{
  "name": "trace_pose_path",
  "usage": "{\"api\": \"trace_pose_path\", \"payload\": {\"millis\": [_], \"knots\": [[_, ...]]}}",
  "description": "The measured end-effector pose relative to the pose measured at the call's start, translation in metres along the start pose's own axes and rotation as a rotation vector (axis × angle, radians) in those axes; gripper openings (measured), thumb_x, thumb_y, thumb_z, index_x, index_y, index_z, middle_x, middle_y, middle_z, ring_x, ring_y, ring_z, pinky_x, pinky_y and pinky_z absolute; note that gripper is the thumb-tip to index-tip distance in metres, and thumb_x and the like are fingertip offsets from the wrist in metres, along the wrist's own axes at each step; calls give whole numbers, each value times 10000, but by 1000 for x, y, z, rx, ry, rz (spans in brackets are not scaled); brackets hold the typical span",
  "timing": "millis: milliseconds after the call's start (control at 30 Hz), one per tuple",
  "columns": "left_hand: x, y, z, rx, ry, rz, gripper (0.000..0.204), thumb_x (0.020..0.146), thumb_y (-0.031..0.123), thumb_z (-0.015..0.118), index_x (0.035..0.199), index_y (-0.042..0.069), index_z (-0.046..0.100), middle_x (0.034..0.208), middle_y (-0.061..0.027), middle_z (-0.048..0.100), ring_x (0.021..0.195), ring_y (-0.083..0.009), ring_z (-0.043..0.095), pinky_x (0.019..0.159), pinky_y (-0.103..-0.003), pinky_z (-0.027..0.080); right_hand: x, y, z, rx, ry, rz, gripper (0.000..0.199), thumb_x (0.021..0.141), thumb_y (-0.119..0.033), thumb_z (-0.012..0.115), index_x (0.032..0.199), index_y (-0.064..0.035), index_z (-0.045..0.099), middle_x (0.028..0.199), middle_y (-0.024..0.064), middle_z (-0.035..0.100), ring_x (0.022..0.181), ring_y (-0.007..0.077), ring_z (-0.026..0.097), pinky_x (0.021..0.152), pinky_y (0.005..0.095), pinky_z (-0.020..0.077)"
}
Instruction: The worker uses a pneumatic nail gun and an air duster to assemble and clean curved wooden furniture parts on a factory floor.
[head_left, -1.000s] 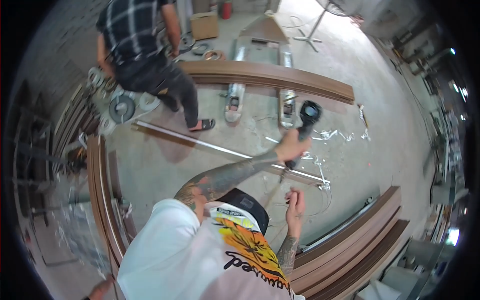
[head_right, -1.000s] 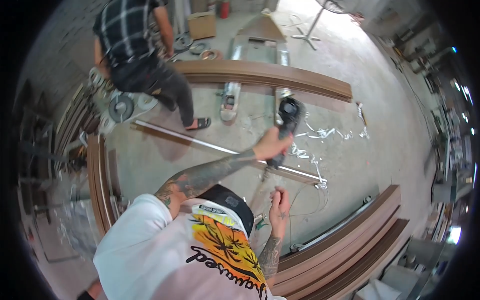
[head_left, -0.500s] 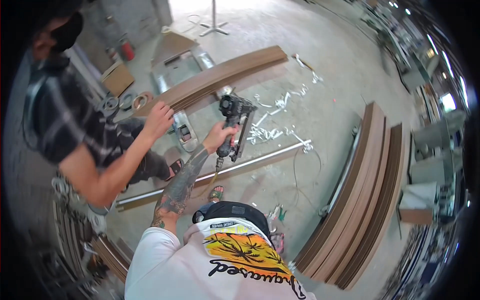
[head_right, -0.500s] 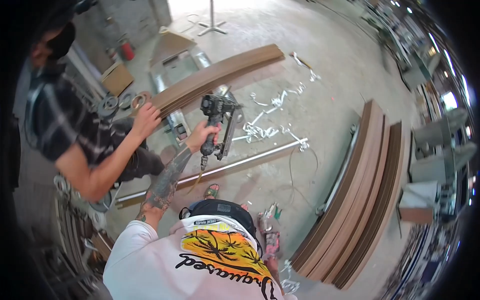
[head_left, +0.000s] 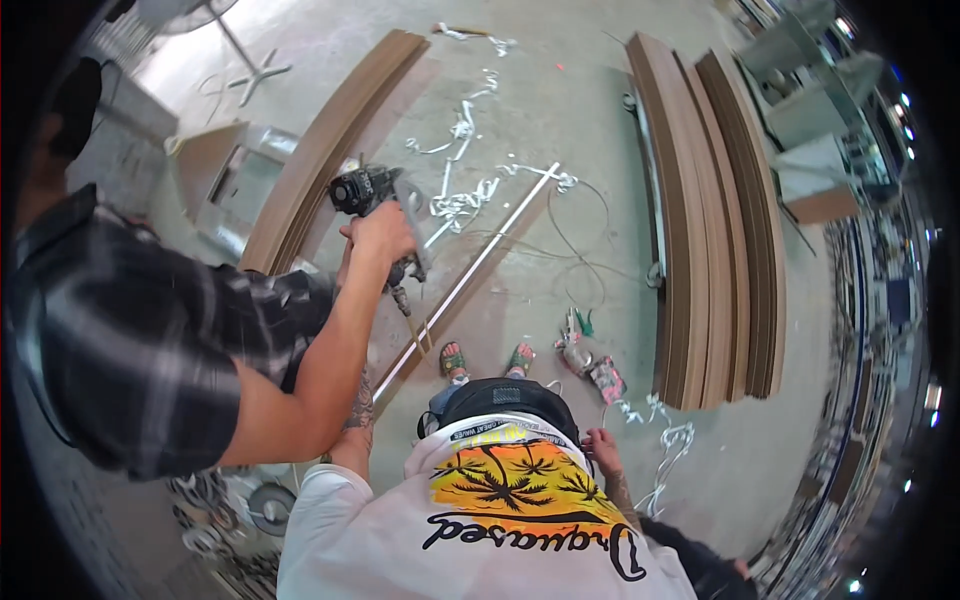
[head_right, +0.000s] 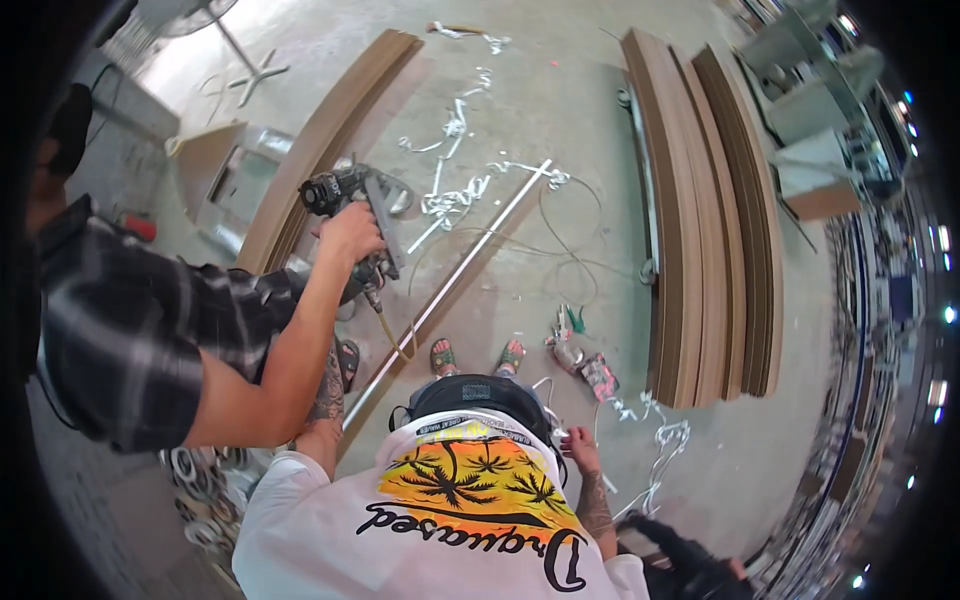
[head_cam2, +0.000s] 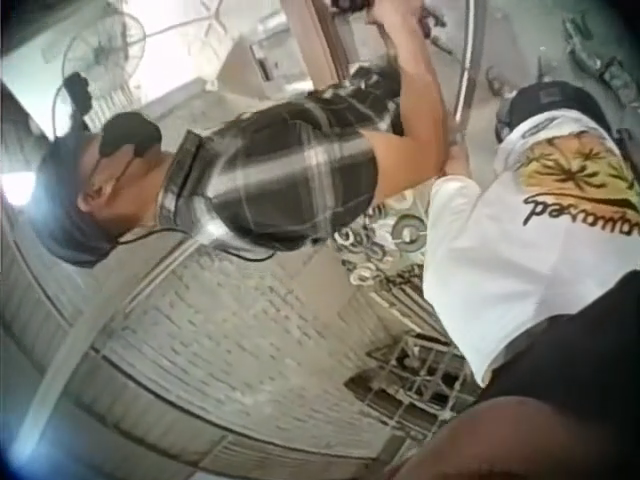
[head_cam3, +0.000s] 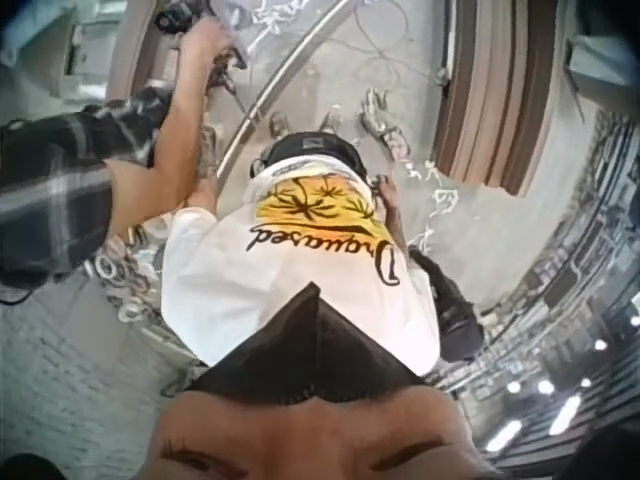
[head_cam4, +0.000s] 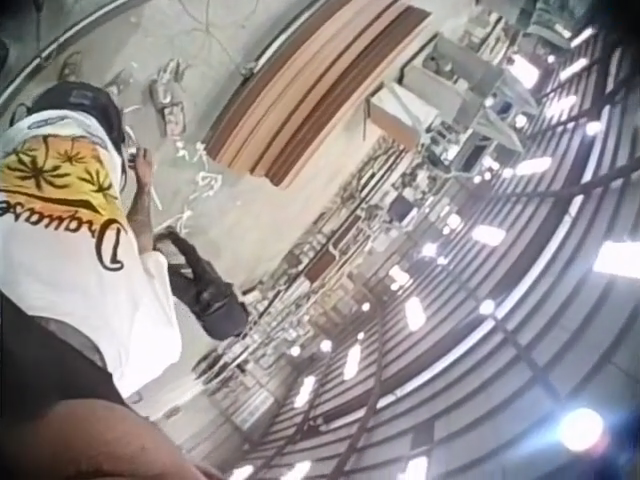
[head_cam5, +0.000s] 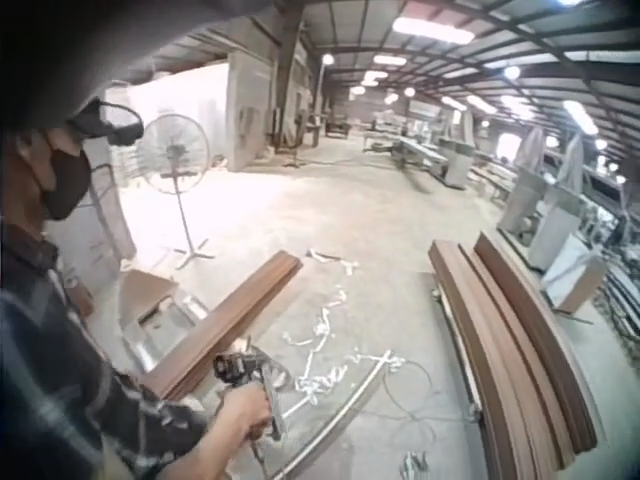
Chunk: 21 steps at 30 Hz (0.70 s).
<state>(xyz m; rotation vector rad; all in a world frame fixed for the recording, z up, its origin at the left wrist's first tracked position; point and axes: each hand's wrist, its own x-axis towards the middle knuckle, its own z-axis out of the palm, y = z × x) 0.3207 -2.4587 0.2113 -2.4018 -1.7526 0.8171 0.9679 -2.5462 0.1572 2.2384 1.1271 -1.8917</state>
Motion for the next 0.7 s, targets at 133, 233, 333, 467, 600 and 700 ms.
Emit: {"api": "trace_pose_path", "payload": {"millis": [133,233,333,467,600,700], "knots": [[71,-8,22,-278,-338,85,333,447,323,839,714,184,696,808,-14,683,803,-190,634,722,-349,493,-17,54,-17,92,184,146,352,900,-344,471,1069,-37,499,794,98,602,621,163,598,504,295,499],[147,33,4,122,-242,109,403,407,321,855,721,162,658,755,-19,655,696,-250,618,519,-437,469,-40,86,-11,161,294,214,328,903,-315,458,1045,-24,515,805,117,618,642,191,618,538,307,519],[92,-99,124,136,-165,-80,398,376,349,869,640,171,631,700,-29,647,619,-227,604,508,-431,460,-8,-1,25,41,109,-17,334,893,-328,484,1008,-17,526,796,113,616,626,173,605,523,288,503],[84,84,99,-1027,1000,-302,401,624,247,746,934,35,601,879,-121,627,792,-292,588,719,-426,461,-60,139,70,190,259,11,344,897,-344,494,995,-17,532,794,91,612,653,154,596,556,290,499],[84,107,24,-899,1064,-669,464,750,214,667,1115,-50,553,1046,-211,580,1010,-367,523,902,-411,407,-50,118,56,282,255,-61,349,894,-343,507,995,-12,549,794,78,616,640,139,579,566,274,488],[62,175,65,-1289,694,-487,220,826,121,586,988,-5,507,949,-143,527,810,-268,504,744,-375,427,-38,135,50,61,256,-108,388,902,-363,453,851,-6,598,761,73,620,646,163,581,589,317,473]]}}
